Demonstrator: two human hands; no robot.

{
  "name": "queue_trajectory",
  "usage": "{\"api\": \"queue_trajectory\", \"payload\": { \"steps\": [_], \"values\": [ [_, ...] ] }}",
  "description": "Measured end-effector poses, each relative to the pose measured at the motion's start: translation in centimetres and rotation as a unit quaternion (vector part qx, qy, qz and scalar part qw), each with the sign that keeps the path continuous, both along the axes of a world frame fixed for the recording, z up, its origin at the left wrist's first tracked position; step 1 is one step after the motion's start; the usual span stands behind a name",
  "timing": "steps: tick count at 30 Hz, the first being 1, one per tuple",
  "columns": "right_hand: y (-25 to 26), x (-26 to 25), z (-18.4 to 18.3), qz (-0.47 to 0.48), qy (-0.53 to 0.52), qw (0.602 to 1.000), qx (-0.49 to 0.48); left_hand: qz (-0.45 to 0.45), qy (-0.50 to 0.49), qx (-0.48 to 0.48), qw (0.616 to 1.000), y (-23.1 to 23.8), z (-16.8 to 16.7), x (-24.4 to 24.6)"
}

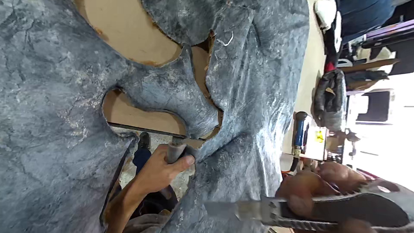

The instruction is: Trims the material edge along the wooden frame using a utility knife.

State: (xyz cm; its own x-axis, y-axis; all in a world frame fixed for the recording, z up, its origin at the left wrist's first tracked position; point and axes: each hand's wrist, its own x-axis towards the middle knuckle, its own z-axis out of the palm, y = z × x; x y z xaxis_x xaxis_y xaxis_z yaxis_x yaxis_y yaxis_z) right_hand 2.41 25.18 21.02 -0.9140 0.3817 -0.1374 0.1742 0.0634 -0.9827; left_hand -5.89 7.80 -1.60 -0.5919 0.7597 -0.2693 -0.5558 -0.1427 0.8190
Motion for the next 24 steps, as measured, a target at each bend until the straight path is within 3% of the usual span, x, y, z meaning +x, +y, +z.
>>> {"api": "queue_trajectory", "payload": {
  "steps": [2, 6, 10, 14, 24],
  "values": [
    [-1.2, -1.0, -0.1, 0.036, -0.030, 0.997, 0.064, -0.009, 0.043, -0.025, 0.999, 0.0, 0.3, -0.3],
    [-2.0, -2.1, -1.9, 0.096, -0.052, 0.985, 0.130, -0.016, 0.023, -0.058, 0.998, -0.5, 1.2, -0.7],
    [-2.1, -2.2, -3.4, 0.116, -0.044, 0.983, 0.133, -0.025, 0.028, -0.089, 0.995, -0.5, 1.3, -0.9],
    [-1.5, -2.2, -2.6, 0.116, -0.050, 0.982, 0.142, -0.047, 0.082, -0.141, 0.985, -0.5, 1.8, -1.7],
    [-1.8, -1.3, -5.4, 0.101, -0.039, 0.984, 0.141, -0.049, 0.093, -0.127, 0.986, -0.6, 2.3, -1.8]
  ]
}}
